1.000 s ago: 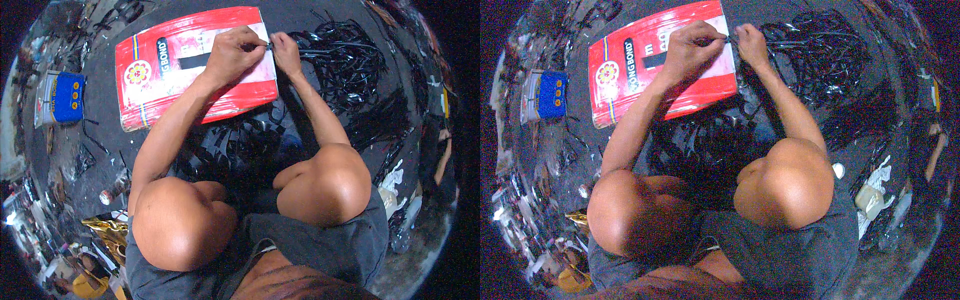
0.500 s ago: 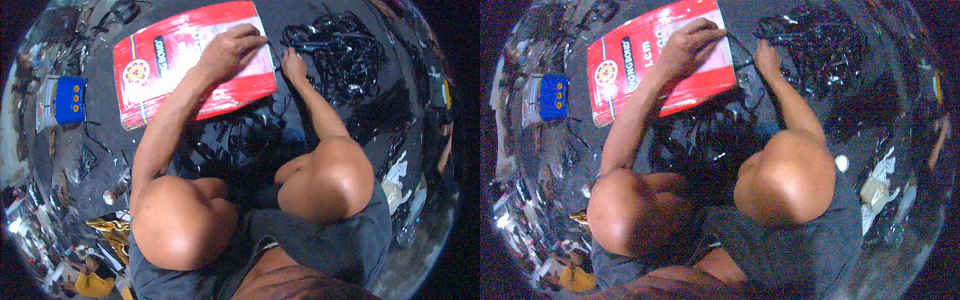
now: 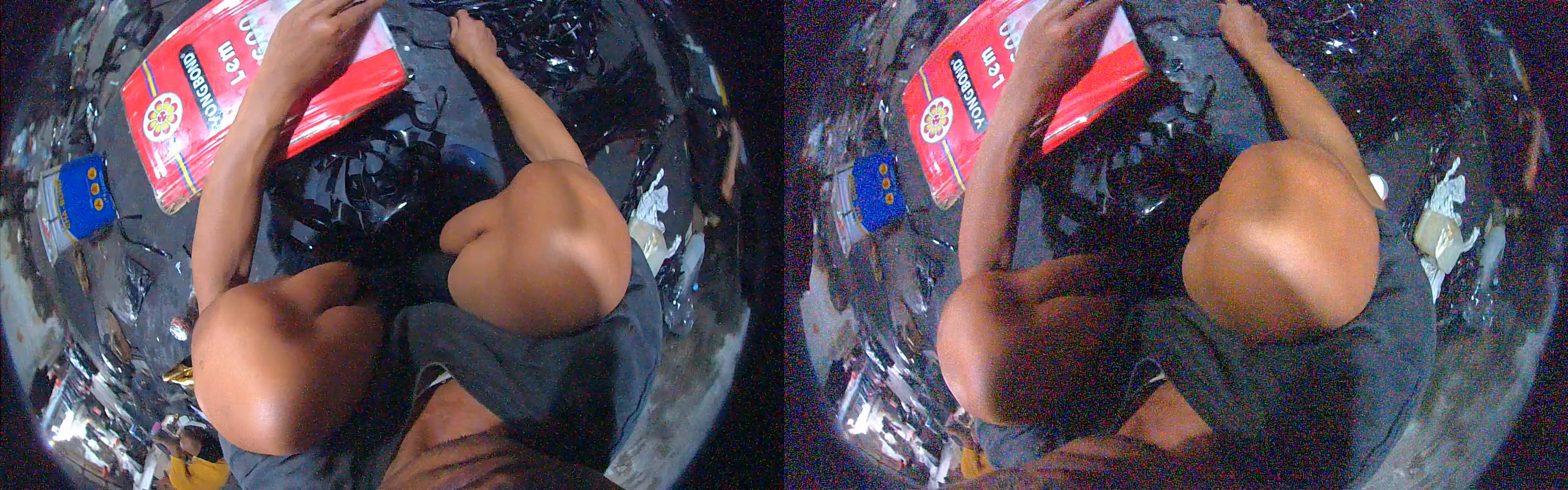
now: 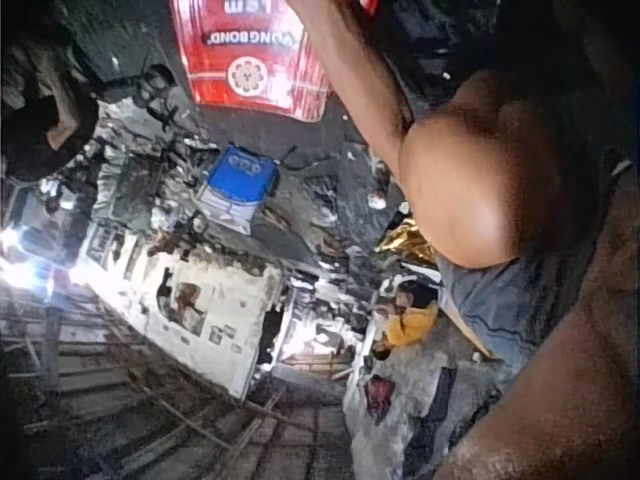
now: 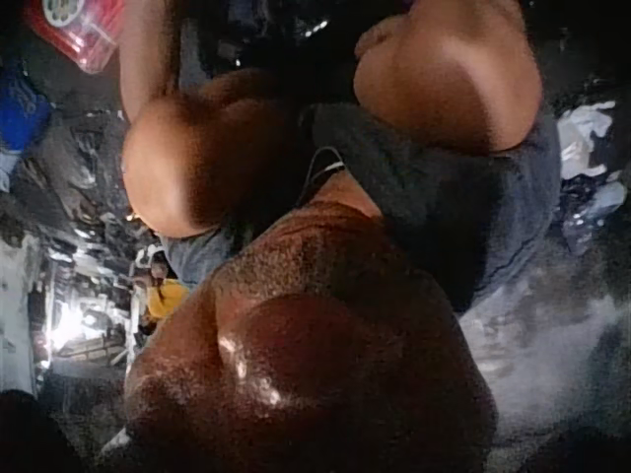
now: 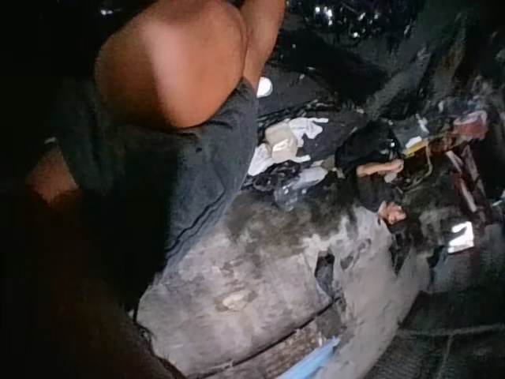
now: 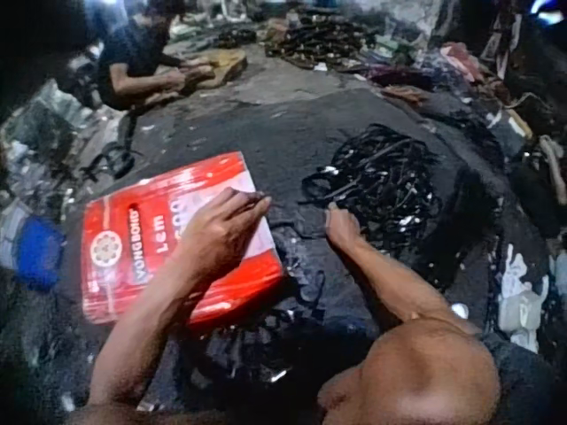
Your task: The person sits on the floor and repeatedly ties black plastic cable ties around a red and white rectangular package. They pull the ties tight and leave the excess tails protruding.
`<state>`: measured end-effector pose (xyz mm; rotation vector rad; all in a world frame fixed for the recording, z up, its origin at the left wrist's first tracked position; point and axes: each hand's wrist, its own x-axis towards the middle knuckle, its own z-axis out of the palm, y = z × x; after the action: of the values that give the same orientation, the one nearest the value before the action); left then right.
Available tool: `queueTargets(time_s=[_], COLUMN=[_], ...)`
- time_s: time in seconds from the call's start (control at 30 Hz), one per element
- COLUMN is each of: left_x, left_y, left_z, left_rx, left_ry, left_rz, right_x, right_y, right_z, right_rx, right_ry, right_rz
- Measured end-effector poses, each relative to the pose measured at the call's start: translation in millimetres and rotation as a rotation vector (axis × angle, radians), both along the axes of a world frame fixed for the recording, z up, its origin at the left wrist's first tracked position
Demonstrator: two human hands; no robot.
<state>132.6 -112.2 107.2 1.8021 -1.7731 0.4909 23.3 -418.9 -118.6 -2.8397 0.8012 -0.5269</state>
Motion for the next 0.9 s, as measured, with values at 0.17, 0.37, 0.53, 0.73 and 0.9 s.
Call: queueTargets(time_s=[0.17,0.37,0.53,0.73,0.9], left_x=[-8,7,5,0,-27], left_y=[2,-5,-4,-1,-10], left_z=[-8,-30,-32,-24,-13], left_rx=[0.019,-0.069,-0.036,-0.057,-0.089], left_ry=[0.154,0.076,0.071,0.131,0.274], left_rz=[0.090,0.084,0.091,0.118,0.071], right_x=[-2,-18,-38,-42,-52], right_y=[-23,36,116,132,127], right_z=[118,142,22,11,5], right_rx=[-0.074,0.070,0.186,0.084,0.450], right_ry=[-0.963,-0.475,-0.048,-0.056,-0.101], right_rz=[-0.374,0.348,0.466,0.485,0.278])
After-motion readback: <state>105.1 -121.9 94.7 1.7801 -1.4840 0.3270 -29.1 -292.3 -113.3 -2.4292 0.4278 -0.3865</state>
